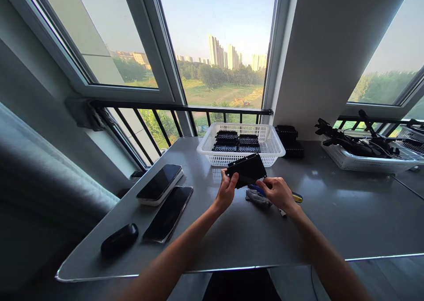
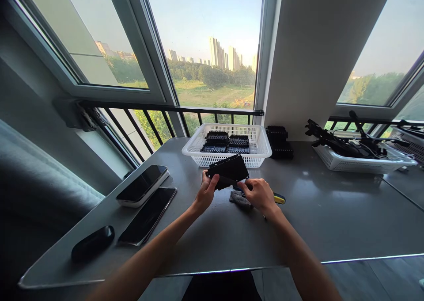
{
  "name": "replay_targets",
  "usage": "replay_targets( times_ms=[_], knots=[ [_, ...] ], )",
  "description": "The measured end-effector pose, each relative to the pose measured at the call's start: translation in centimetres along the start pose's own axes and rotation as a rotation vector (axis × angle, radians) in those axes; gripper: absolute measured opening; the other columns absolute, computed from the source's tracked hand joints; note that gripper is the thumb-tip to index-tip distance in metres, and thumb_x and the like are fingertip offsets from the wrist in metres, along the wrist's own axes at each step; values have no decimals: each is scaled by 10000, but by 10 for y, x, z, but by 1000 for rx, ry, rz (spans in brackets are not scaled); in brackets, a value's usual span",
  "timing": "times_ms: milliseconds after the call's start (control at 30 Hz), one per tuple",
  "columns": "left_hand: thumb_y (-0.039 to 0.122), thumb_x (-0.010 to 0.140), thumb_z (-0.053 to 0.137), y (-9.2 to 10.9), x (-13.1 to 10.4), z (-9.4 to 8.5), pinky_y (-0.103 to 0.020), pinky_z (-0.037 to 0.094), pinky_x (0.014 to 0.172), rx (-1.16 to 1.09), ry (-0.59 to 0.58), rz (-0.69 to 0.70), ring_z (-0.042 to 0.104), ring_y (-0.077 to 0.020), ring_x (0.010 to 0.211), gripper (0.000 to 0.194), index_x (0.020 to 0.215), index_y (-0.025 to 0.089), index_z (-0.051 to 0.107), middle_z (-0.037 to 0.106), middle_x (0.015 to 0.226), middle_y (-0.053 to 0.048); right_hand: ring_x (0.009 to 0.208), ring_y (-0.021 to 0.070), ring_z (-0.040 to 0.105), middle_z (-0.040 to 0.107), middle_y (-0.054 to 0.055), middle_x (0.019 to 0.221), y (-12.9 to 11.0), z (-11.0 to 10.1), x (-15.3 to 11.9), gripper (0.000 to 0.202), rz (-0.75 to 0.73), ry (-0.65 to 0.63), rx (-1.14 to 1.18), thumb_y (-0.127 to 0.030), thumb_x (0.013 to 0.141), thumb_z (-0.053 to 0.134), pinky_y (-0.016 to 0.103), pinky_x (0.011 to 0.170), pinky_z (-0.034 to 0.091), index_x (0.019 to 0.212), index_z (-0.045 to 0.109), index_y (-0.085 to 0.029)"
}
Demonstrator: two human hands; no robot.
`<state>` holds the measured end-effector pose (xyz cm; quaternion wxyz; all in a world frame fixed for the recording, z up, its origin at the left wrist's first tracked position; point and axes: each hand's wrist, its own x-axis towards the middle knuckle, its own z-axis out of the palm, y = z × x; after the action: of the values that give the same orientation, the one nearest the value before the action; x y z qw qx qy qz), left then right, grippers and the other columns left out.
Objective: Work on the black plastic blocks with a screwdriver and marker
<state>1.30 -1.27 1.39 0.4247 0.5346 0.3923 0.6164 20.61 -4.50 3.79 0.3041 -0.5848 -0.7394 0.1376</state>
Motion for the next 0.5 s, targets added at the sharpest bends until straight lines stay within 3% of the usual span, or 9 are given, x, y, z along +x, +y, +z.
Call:
replay_targets(
  times_ms=[100,500],
  knots=[
    [494,820,591,0,0,-1,-370,451,917,78,7,37,607,-222,995,366,970,195,442,640,987,-68,499,154,492,580,25,514,-1,0,0,537,4,10,3,-592,895,423,270,514,267,580,623,-205],
    [456,806,627,2,2,-4,-362,449,939,20,-1,9,608,-220,1036,370,1007,199,451,654,1052,-74,494,130,458,550,3,506,-1,-1,1,525,13,-16,34,-572,892,440,260,515,267,574,607,-189]
  ],
)
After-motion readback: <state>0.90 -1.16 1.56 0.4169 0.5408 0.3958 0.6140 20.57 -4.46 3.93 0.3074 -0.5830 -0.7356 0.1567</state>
